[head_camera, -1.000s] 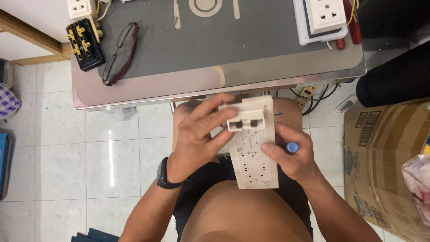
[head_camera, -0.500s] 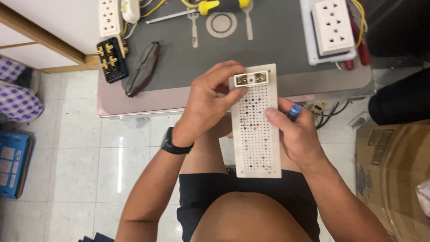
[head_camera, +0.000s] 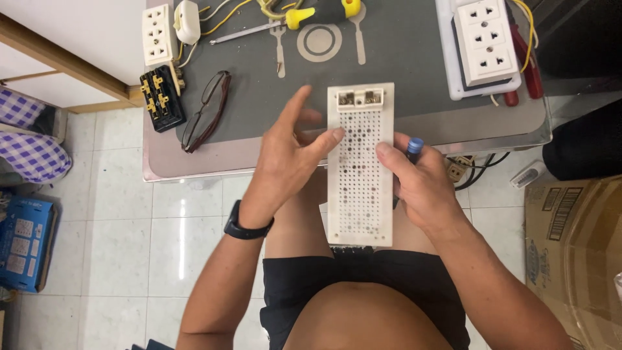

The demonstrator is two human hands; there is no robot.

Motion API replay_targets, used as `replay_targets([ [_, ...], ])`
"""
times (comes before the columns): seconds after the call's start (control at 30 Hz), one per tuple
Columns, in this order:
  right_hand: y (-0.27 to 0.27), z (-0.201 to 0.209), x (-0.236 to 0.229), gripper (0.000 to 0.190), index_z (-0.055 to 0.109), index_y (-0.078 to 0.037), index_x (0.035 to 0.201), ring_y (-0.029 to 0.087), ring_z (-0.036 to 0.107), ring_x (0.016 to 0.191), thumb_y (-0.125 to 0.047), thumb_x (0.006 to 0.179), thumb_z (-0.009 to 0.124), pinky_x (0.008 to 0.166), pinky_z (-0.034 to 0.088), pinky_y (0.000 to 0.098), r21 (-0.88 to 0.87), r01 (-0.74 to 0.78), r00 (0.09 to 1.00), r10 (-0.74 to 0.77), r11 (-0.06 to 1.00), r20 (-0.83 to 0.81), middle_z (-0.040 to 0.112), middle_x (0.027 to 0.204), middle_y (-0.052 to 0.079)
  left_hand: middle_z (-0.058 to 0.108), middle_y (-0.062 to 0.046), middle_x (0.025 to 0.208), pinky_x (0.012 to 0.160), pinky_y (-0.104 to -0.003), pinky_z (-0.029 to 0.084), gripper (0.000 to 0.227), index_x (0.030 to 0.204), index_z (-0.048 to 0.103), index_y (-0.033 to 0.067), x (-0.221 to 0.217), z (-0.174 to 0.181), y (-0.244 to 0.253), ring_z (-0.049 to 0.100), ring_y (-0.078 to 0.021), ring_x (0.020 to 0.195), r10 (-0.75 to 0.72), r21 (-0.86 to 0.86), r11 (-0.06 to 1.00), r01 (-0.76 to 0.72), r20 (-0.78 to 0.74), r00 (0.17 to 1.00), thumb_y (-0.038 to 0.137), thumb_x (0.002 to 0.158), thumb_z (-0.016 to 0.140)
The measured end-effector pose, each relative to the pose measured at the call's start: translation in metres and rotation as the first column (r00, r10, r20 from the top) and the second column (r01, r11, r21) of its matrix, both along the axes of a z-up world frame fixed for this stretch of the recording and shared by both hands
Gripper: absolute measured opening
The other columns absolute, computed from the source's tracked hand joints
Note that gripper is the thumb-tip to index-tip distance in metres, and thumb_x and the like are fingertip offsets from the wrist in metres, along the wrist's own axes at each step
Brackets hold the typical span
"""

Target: The person uses a screwdriver to tighten screws on the internal components of a white electrical socket. They then attach a faceplate to the socket and secure it. Finally, they pick up a white perforated board and use the screwdriver to tighten screws on a component attached to it.

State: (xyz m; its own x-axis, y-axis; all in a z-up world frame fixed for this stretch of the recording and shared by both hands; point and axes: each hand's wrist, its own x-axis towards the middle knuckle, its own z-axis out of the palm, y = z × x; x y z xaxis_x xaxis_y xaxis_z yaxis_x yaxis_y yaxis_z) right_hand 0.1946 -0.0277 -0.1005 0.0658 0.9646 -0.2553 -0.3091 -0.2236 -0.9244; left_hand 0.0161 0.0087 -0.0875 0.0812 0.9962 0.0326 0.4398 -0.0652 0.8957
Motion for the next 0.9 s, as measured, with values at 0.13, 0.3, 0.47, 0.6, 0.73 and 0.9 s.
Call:
replay_targets([
  [0.13, 0.009, 0.010, -0.004, 0.039, 0.064, 0.006, 0.117, 0.017, 0.065, 0.068, -0.019, 0.087, 0.069, 0.054, 0.059, 0.0329, 0.032, -0.050, 0.998, 0.048, 0.998, 0.049, 0.064, 0.079, 0.015, 0.067, -0.027, 0.106, 0.055, -0.033, 0.064, 0.078, 0.148, 0.030, 0.0004, 0.013, -0.025, -0.002, 0.072, -0.0284, 0.080, 0.010, -0.149, 0.987, 0.051, 0.383, 0.924, 0.024, 0.085, 0.071],
  [0.3, 0.009, 0.013, 0.000, 0.035, 0.066, 0.004, 0.110, 0.015, 0.057, 0.055, -0.023, 0.088, 0.067, 0.047, 0.057, 0.0309, 0.015, -0.071, 0.981, 0.067, 0.997, 0.182, 0.054, 0.064, 0.012, 0.071, -0.018, 0.099, 0.064, -0.034, 0.065, 0.078, 0.151, 0.025, 0.0031, 0.007, -0.046, -0.004, 0.071, -0.0222, 0.080, 0.057, -0.142, 0.989, 0.049, 0.651, 0.757, 0.009, 0.087, 0.070],
  [0.47, 0.018, 0.020, 0.025, 0.044, 0.063, -0.001, 0.115, 0.018, 0.062, 0.053, -0.036, 0.095, 0.045, 0.042, 0.036, 0.0214, 0.131, -0.110, 0.900, 0.043, 0.985, 0.434, 0.070, 0.080, 0.016, 0.067, -0.023, 0.111, 0.067, -0.039, 0.064, 0.082, 0.153, 0.024, 0.0071, -0.016, -0.041, -0.023, 0.071, -0.0278, 0.084, 0.215, -0.257, 0.966, -0.023, 0.753, 0.621, 0.005, 0.084, 0.068],
  [0.6, 0.041, 0.048, 0.038, 0.051, 0.063, -0.004, 0.108, 0.021, 0.063, 0.080, -0.038, 0.107, 0.025, 0.068, 0.051, 0.0336, 0.241, -0.147, 0.698, -0.072, 0.959, 0.712, 0.065, 0.090, 0.011, 0.071, -0.021, 0.104, 0.071, -0.037, 0.060, 0.088, 0.154, 0.024, 0.0110, -0.043, -0.033, -0.042, 0.070, -0.0215, 0.081, 0.303, -0.312, 0.946, -0.083, 0.771, 0.561, 0.011, 0.079, 0.071],
  [0.73, 0.099, 0.035, 0.014, 0.041, 0.063, -0.011, 0.086, 0.008, 0.050, 0.055, -0.046, 0.095, 0.045, 0.043, 0.045, 0.0225, 0.214, 0.112, 0.870, -0.199, 0.970, 0.451, 0.058, 0.080, 0.000, 0.072, -0.015, 0.100, 0.071, -0.036, 0.058, 0.085, 0.155, 0.023, 0.0101, -0.061, -0.028, -0.058, 0.069, -0.0202, 0.083, 0.370, -0.360, 0.923, -0.134, 0.737, 0.566, 0.013, 0.083, 0.068],
  [0.9, 0.147, 0.001, -0.030, 0.014, 0.056, -0.010, 0.093, 0.008, 0.054, 0.042, -0.021, 0.099, 0.062, 0.038, 0.048, 0.0206, 0.278, -0.014, 0.953, -0.072, 0.960, 0.294, 0.062, 0.064, 0.006, 0.071, -0.016, 0.109, 0.074, -0.037, 0.058, 0.083, 0.154, 0.028, 0.0113, -0.068, -0.019, -0.066, 0.070, -0.0238, 0.088, 0.425, -0.421, 0.895, -0.147, 0.706, 0.567, 0.014, 0.080, 0.067],
])
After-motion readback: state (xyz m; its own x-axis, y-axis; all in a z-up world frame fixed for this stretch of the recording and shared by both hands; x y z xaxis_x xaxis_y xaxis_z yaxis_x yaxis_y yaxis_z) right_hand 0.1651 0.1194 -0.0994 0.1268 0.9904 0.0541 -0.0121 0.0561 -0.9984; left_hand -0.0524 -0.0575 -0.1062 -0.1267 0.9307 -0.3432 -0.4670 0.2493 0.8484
